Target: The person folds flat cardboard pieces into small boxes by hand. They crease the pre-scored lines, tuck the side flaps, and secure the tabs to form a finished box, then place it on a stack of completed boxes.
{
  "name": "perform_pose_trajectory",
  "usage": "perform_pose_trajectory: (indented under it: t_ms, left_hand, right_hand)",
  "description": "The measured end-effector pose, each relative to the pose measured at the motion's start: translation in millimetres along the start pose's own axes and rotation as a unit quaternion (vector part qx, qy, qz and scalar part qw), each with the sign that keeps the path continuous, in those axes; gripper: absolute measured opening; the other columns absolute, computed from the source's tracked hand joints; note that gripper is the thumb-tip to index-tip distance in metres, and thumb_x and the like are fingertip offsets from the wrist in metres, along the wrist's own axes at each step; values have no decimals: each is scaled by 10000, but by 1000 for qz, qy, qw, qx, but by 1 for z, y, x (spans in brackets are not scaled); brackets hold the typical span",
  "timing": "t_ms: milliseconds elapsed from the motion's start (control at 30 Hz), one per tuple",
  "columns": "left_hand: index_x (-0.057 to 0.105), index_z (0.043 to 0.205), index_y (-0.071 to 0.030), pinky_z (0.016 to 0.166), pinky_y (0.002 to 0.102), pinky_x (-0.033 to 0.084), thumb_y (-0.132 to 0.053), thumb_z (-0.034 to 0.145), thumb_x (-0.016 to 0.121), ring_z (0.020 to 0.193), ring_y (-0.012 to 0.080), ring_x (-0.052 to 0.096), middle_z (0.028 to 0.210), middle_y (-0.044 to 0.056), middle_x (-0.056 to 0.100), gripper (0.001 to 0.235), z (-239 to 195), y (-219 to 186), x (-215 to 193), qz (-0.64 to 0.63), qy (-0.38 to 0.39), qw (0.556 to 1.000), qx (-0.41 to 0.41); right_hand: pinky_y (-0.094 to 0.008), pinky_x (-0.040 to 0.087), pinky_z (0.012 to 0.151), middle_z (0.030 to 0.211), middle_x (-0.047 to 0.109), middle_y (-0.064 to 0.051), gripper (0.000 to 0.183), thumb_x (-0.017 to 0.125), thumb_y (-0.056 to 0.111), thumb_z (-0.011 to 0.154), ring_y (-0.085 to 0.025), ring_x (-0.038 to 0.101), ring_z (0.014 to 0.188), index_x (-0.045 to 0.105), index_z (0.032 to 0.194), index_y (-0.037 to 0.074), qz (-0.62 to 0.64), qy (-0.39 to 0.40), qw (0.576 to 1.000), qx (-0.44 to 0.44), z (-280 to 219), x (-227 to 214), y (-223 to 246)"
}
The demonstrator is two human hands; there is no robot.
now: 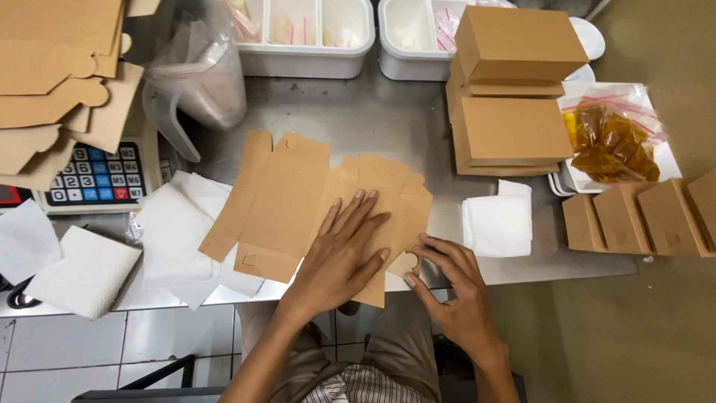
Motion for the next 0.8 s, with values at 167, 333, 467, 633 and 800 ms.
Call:
perform_pose_trajectory:
  t_ms: [167,333,467,633,800]
  left_hand:
    - [488,1474,-24,1288,527,115,-332,1083,468,1582,354,218,1667,216,313,498,1,-1,-2,0,-7,1000,-4]
    - [486,1471,-24,1287,524,118,-334,1079,476,1581,359,219,1666,220,314,500,1,0,-1,9,-4,1000,-4]
    - [480,1483,-18,1289,524,116,-343,1087,459,1583,354,214,1670,218,306,512,1,0,-1,12,-2,1000,-2]
    - [478,1480,-20,1289,530,126,-337,1093,445,1580,369,224,1664,228,314,502,0,2,-1,15,-8,1000,3]
    - [488,1474,-21,1287,533,133,-332,1095,438,1576,371,239,1660,230,323,492,-1,3,-1,14,-13,1000,-1]
  right_hand:
    - [-364,468,1095,1395,658,-1,351,747,255,927,-188,577,1283,709,1265,169,5,3,1000,27,2,0,-3]
    - [-372,481,1092,1383,661,-23,369,755,242,927,-204,586,1278,702,1279,146,-20,-2,1000,3,4,0,2]
    - [-360,504,1078,1339,673,-31,382,776,228,919,-213,589,1258,698,1279,127,-47,-18,998,-24,9,1,11]
    - [-367,485,1078,1327,671,-15,381,789,245,908,-206,587,1245,705,1264,137,-68,-10,997,-23,15,5,12]
    - [-389,478,1112,1323,664,-33,366,783,223,912,-217,581,1265,709,1255,118,-63,-2,998,-25,18,11,13]
Point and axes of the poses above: each hand's wrist, its own z-axis towards the middle knuckle, its own x-axis out of the palm, y = z × x, the point moved 9 cm from there along z, towards the middle knuckle
